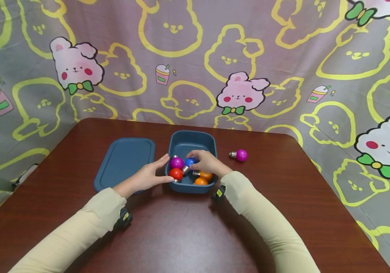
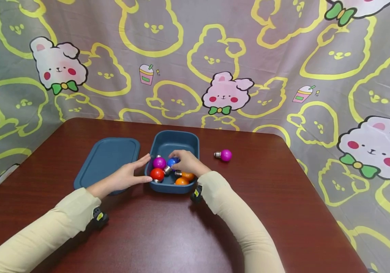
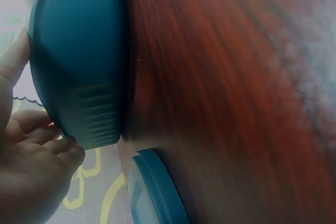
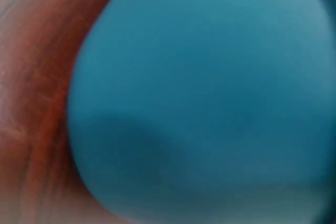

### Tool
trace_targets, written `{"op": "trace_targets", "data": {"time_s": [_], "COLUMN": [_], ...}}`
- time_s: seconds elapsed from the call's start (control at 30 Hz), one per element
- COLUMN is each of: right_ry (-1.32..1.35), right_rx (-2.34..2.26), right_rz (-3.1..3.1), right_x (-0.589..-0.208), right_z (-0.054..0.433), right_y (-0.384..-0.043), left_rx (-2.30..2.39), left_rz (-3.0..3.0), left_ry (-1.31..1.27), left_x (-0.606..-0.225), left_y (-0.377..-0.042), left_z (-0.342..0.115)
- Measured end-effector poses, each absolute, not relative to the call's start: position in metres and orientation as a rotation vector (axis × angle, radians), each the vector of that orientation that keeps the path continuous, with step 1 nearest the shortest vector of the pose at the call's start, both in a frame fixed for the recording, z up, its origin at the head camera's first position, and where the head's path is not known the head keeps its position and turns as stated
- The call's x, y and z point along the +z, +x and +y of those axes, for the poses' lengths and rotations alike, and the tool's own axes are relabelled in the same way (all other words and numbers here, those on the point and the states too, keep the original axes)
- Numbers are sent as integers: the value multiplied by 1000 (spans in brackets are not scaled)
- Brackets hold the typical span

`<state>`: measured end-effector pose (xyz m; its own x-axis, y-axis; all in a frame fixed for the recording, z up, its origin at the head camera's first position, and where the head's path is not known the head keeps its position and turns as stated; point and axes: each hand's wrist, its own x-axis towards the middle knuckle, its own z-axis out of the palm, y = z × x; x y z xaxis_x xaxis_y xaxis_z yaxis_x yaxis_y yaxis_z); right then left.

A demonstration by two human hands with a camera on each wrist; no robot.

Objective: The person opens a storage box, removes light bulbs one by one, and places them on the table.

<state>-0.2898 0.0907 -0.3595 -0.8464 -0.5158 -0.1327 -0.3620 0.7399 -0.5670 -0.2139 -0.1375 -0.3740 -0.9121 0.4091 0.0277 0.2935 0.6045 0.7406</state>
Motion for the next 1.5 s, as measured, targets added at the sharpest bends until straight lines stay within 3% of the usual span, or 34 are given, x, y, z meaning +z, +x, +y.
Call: {"op": "trace_targets", "data": {"time_s": [0.6,0.9,1.5], "right_ry": [-709,-555,-155], "right_rx": [-1142,-1295,-1442], "right_rz": [2740,2804,3003], "right_x": [-313,-300,-330], "right_z": [141,181,261], "right_y": [-286,-292,-315], "left_rx": [1199,1199,1201], "left_rz": [2712,2704,2703], "left_ry": [633,632,625], "left_x": [-375,-376,-375], "left_y": [-212,-213,-213], "left_z": [-139,-139,-139]}}
